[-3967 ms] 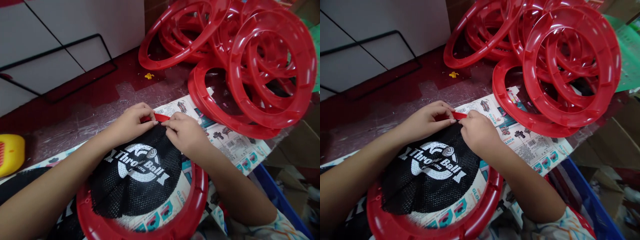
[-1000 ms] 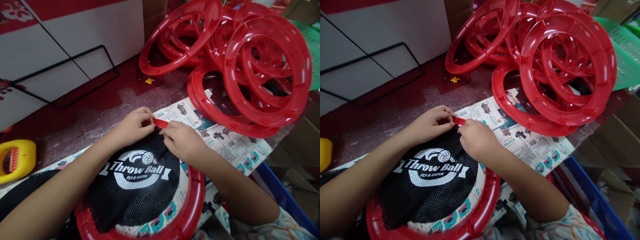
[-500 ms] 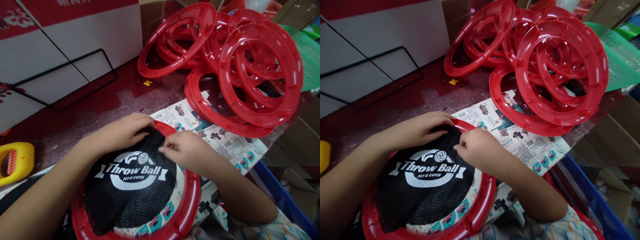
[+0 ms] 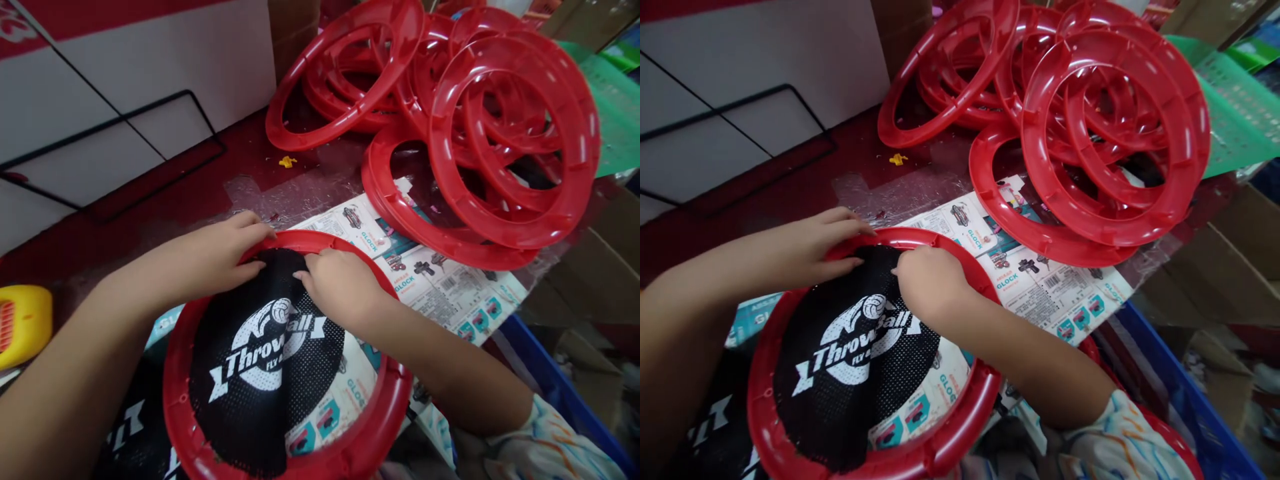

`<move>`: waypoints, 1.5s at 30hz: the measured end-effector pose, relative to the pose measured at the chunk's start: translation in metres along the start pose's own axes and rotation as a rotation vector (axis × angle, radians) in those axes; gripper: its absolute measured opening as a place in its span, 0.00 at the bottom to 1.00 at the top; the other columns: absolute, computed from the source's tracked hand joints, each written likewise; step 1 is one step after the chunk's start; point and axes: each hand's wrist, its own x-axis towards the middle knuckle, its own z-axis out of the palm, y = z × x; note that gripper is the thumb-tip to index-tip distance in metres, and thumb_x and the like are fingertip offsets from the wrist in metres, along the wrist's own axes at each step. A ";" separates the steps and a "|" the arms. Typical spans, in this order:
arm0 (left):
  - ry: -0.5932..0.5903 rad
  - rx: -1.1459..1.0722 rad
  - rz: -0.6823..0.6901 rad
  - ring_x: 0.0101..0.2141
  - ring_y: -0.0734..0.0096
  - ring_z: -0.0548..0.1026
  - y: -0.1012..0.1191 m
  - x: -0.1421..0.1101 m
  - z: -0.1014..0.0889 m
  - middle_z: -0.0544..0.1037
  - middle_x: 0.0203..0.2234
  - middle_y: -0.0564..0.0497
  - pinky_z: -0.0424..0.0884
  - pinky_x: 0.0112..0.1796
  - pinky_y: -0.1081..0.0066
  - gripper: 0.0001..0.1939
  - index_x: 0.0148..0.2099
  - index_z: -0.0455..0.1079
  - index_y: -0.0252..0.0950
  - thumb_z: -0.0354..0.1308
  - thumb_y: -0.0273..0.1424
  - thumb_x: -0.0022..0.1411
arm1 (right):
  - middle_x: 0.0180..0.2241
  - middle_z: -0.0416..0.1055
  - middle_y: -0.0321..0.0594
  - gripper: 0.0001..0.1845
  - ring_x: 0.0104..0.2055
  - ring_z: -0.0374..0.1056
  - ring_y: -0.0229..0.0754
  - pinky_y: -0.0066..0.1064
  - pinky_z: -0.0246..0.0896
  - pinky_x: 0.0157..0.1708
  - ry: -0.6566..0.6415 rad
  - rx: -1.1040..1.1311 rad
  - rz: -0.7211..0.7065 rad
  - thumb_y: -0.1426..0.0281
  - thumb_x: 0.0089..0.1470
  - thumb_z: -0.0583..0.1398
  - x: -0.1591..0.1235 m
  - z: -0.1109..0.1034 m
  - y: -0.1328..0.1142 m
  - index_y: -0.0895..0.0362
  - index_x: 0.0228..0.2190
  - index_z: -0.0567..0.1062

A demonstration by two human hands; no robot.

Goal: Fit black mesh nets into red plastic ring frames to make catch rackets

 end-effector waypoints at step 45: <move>0.285 -0.422 -0.100 0.39 0.62 0.73 0.022 0.029 0.027 0.76 0.39 0.46 0.68 0.42 0.61 0.08 0.29 0.66 0.36 0.52 0.33 0.58 | 0.33 0.71 0.43 0.13 0.37 0.64 0.41 0.30 0.56 0.38 0.232 0.062 -0.127 0.73 0.61 0.54 0.013 0.001 0.021 0.58 0.39 0.79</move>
